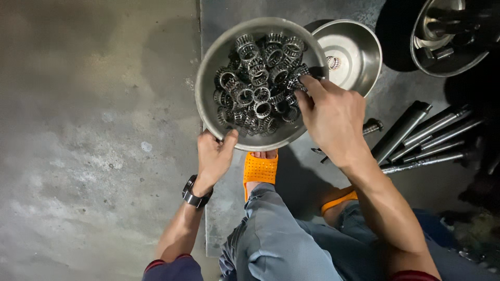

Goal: The person picks small metal rings from a bowl and uses pliers to attach them to a larger metal ring, placing the assembled pieces into a separate bowl. The person repeats this process with multiple small rings.

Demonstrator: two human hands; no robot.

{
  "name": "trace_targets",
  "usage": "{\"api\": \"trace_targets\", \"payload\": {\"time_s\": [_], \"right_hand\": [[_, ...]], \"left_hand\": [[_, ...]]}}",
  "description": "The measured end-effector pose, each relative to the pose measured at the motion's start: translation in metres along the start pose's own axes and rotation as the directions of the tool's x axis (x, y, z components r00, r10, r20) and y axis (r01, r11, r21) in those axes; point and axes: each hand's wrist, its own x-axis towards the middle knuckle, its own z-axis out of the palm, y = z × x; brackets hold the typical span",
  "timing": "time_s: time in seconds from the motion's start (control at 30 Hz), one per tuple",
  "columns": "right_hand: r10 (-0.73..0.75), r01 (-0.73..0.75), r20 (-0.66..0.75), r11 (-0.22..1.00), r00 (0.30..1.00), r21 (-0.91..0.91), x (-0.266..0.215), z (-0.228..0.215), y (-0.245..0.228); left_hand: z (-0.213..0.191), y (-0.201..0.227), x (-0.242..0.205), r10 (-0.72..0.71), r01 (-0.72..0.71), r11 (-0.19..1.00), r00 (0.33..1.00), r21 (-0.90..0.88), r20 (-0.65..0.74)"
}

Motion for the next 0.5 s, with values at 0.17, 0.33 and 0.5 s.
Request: {"api": "trace_targets", "payload": {"time_s": [0.17, 0.33, 0.5], "right_hand": [[0.021, -0.027, 0.106, 0.998, 0.994, 0.061, -0.002, 0.017, 0.017], [0.025, -0.028, 0.014, 0.921, 1.0, 0.39, 0.003, -0.004, 0.026], [-0.028, 0.019, 0.007, 0.839, 1.0, 0.544, 0.008, -0.011, 0.027]], "left_hand": [[0.002, -0.012, -0.002, -0.054, 0.052, 0.997, 0.998, -0.053, -0.023], [0.003, -0.015, -0.002, -0.067, 0.066, 0.994, 0.998, -0.082, -0.006], [0.008, -0.017, -0.002, -0.081, 0.085, 0.992, 0.996, -0.092, 0.043]]}}
